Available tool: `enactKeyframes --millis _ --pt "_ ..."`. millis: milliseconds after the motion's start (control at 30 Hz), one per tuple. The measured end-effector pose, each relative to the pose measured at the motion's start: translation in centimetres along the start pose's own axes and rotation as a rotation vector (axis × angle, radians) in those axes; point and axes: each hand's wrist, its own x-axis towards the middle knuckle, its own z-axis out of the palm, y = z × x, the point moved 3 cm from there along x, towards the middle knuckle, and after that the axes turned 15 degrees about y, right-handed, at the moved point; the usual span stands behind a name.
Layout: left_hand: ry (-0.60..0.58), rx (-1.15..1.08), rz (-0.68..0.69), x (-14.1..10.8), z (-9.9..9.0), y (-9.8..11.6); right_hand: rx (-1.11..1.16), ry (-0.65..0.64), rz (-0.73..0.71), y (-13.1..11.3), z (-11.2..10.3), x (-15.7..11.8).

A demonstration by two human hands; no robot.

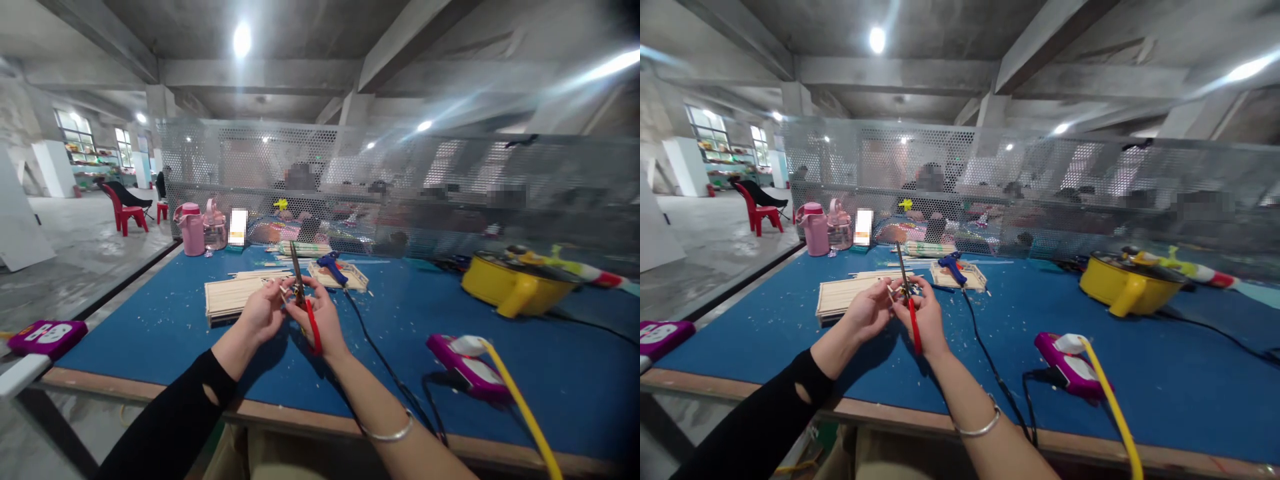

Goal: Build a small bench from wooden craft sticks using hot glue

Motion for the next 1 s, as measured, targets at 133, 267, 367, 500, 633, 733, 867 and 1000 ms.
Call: enactKeyframes --millis 133,267,367,500,633,733,867,1000 --pt "0.07 0.087 0.134 0.5 -0.9 1.8 0.007 0.052 0.024 -0.8 -0.3 -0.1" --pt "-0.025 0.208 0.151 0.2 -0.8 1.2 0.072 0.031 0.106 -0.7 -0.4 -0.1" --pt "-0.084 0.327 0.125 -0.1 -0.6 -0.1 0.101 0.027 0.138 -0.3 -0.5 -0.1" --pt "-0.126 0.366 0.132 -0.2 -0.7 -0.7 0.12 0.016 0.139 -0.1 -0.5 0.0" --pt "-0.075 0.431 0.235 0.4 -1.3 -0.1 0.124 0.043 0.107 -0.3 -0.7 0.1" --pt "-0.021 0.523 0.317 0.8 -1.7 0.5 0.112 0.059 0.074 -0.4 -0.8 0.2" --pt "-0.07 0.47 0.291 0.6 -1.3 0.6 0.102 0.009 0.074 -0.3 -0.6 0.1" --pt "-0.084 0.389 0.23 0.1 -0.8 0.5 0.099 -0.005 0.086 -0.2 -0.4 0.0"
